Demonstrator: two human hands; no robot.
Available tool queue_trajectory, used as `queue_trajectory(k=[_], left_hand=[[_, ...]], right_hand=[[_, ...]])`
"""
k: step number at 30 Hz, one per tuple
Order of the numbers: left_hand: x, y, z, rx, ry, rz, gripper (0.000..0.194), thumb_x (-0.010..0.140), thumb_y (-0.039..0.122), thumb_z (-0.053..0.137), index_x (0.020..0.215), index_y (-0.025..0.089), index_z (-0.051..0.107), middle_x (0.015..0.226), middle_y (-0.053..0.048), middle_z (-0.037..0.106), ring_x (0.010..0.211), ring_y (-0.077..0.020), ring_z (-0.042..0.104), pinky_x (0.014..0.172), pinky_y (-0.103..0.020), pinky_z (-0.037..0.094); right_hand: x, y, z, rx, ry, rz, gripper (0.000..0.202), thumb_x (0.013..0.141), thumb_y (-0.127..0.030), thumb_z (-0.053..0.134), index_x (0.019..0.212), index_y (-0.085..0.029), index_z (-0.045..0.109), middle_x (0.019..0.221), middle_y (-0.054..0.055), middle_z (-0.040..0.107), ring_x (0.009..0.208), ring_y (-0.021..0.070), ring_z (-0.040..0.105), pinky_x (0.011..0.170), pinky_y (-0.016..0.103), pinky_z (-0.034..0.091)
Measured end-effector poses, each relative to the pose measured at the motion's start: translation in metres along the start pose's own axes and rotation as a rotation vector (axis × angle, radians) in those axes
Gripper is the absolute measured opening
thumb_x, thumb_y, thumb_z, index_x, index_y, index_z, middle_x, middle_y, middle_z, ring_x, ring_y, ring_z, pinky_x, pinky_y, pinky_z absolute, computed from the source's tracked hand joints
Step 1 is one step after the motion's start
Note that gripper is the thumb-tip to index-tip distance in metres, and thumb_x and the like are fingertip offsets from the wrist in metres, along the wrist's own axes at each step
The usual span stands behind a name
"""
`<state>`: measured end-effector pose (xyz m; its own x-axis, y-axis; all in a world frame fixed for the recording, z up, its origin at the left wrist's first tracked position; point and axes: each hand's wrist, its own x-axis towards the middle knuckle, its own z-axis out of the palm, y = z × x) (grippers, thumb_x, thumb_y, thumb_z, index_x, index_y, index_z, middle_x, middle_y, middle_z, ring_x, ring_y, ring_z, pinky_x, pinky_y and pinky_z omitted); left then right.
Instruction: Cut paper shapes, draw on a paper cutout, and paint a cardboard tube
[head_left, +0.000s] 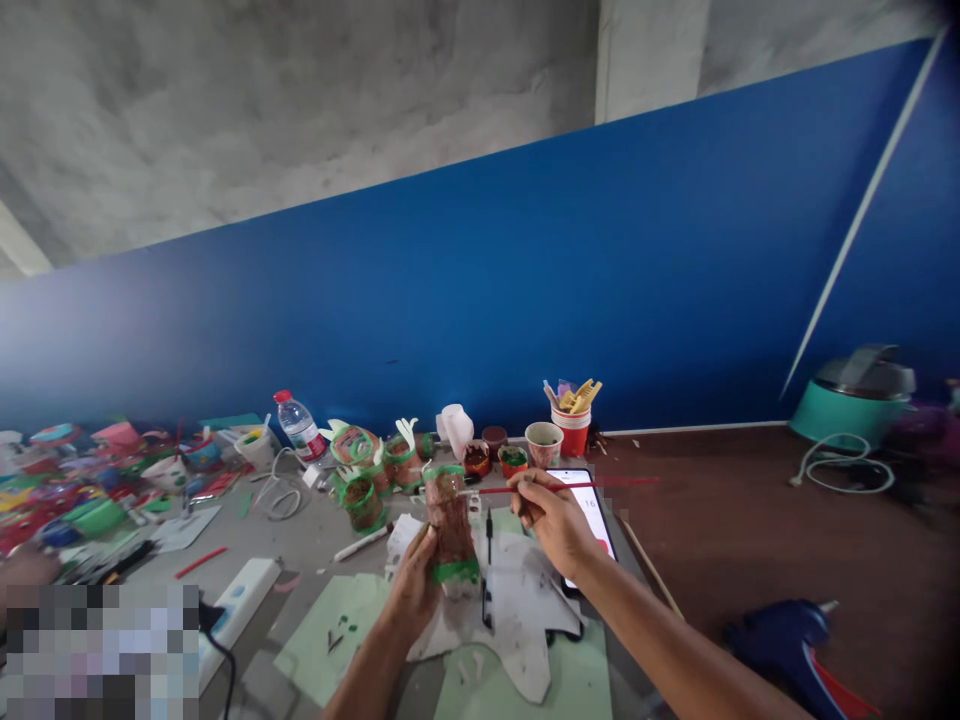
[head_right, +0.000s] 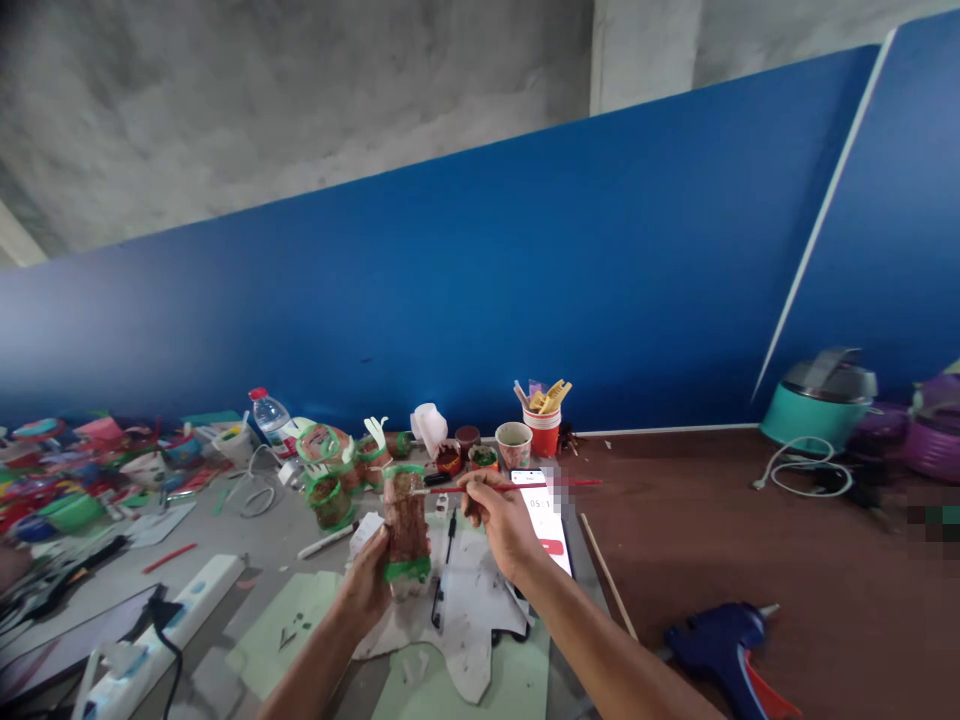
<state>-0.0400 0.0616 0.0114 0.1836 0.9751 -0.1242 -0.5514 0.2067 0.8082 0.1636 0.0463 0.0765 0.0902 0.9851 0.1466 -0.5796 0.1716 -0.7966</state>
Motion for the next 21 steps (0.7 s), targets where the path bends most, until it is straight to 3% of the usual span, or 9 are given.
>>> queue_trajectory(k=[6,11,16,21], left_hand=[[-0.003,0.004,0.005,-0.070,-0.019,-0.085,0.031,0.074,0.033,0.068,0.097,0.012,0.068,0.093,-0.009,0.074,0.085,-0.0253,0.069,0.083,-0.035,0.052],[-0.007,0.010,0.010,-0.105,-0.041,-0.162,0.034,0.080,0.037,0.063,0.098,0.009,0.068,0.095,-0.013,0.073,0.089,-0.0271,0.068,0.085,-0.036,0.051],[-0.005,0.005,0.006,-0.071,-0.027,-0.092,0.022,0.074,0.029,0.070,0.090,0.014,0.069,0.090,-0.009,0.074,0.087,-0.0259,0.069,0.084,-0.034,0.051],[-0.006,0.006,0.003,-0.053,-0.050,-0.124,0.029,0.070,0.035,0.073,0.089,0.015,0.069,0.080,-0.007,0.074,0.081,-0.0252,0.069,0.082,-0.036,0.051]], right_hand=[[0.002,0.001,0.002,0.045,0.046,-0.059,0.018,0.063,-0.033,0.073,0.073,-0.018,0.068,0.059,0.001,0.061,0.055,0.0134,0.050,0.048,0.025,0.032],[-0.002,0.007,0.006,0.039,0.050,-0.066,0.021,0.065,-0.034,0.073,0.077,-0.017,0.070,0.063,0.003,0.063,0.058,0.0151,0.053,0.051,0.027,0.038],[-0.004,0.013,0.007,0.004,0.056,-0.058,0.023,0.067,-0.036,0.073,0.081,-0.017,0.070,0.067,0.004,0.065,0.061,0.0165,0.055,0.052,0.028,0.041],[-0.004,0.014,0.007,0.000,0.078,-0.068,0.021,0.067,-0.036,0.072,0.080,-0.019,0.070,0.069,0.003,0.065,0.062,0.0166,0.055,0.054,0.028,0.042]])
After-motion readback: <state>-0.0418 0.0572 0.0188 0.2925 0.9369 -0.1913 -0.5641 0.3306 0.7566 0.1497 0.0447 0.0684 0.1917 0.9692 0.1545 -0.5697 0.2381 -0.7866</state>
